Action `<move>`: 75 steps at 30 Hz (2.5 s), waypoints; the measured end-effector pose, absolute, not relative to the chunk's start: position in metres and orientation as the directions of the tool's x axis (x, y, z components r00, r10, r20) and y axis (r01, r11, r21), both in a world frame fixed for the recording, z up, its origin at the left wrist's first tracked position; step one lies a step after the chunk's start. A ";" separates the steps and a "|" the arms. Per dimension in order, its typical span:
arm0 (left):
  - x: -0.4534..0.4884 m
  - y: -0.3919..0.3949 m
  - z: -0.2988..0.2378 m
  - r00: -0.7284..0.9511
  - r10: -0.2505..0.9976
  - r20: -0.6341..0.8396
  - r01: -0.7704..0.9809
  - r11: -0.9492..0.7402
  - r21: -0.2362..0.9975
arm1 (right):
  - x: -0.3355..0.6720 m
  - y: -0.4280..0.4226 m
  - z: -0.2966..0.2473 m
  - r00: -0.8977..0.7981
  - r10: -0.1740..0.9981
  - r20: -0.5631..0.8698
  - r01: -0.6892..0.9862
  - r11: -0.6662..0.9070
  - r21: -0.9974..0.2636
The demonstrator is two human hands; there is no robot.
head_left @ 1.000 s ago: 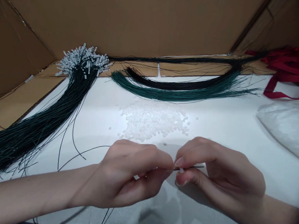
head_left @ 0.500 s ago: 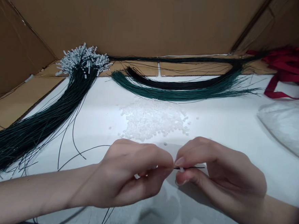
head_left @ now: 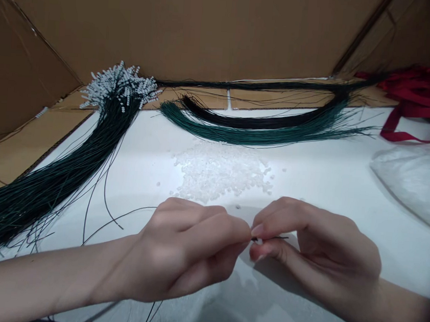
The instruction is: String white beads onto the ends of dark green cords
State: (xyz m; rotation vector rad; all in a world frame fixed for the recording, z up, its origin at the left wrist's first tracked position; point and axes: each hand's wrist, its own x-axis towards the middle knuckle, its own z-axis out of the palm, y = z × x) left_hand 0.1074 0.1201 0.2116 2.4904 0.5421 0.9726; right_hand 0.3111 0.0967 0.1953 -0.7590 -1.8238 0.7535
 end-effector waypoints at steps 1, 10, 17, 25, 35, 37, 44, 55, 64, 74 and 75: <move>0.107 0.120 0.212 0.683 0.482 0.548 0.208 -0.848 0.487 | 0.311 0.097 0.195 -0.316 0.777 0.545 0.168 0.611 -0.774; 0.106 0.119 0.216 0.715 0.448 0.537 0.275 -0.886 0.374 | 0.311 0.094 0.195 -0.314 0.768 0.558 0.165 0.623 -0.764; 0.106 0.119 0.215 0.733 0.439 0.520 0.259 -0.886 0.384 | 0.311 0.094 0.195 -0.304 0.776 0.552 0.183 0.616 -0.766; 0.108 0.121 0.214 0.733 0.420 0.536 0.259 -0.900 0.352 | 0.309 0.095 0.194 -0.318 0.768 0.557 0.181 0.625 -0.759; 0.106 0.123 0.214 0.696 0.496 0.519 0.256 -0.846 0.467 | 0.312 0.094 0.192 -0.277 0.795 0.539 0.235 0.600 -0.764; 0.106 0.123 0.214 0.696 0.507 0.509 0.250 -0.835 0.490 | 0.312 0.094 0.193 -0.282 0.789 0.545 0.226 0.607 -0.762; 0.104 0.123 0.210 0.713 0.510 0.480 0.230 -0.818 0.527 | 0.312 0.094 0.194 -0.326 0.775 0.541 0.239 0.622 -0.746; 0.105 0.125 0.215 0.685 0.561 0.465 0.233 -0.774 0.589 | 0.314 0.095 0.192 -0.272 0.804 0.528 0.275 0.591 -0.758; 0.106 0.124 0.212 0.716 0.553 0.426 0.256 -0.776 0.576 | 0.311 0.093 0.194 -0.300 0.809 0.506 0.323 0.585 -0.744; 0.102 0.126 0.213 0.690 0.594 0.413 0.242 -0.728 0.642 | 0.314 0.094 0.199 -0.338 0.797 0.500 0.349 0.600 -0.720; 0.100 0.127 0.213 0.690 0.607 0.394 0.243 -0.707 0.664 | 0.315 0.095 0.199 -0.333 0.804 0.492 0.351 0.590 -0.727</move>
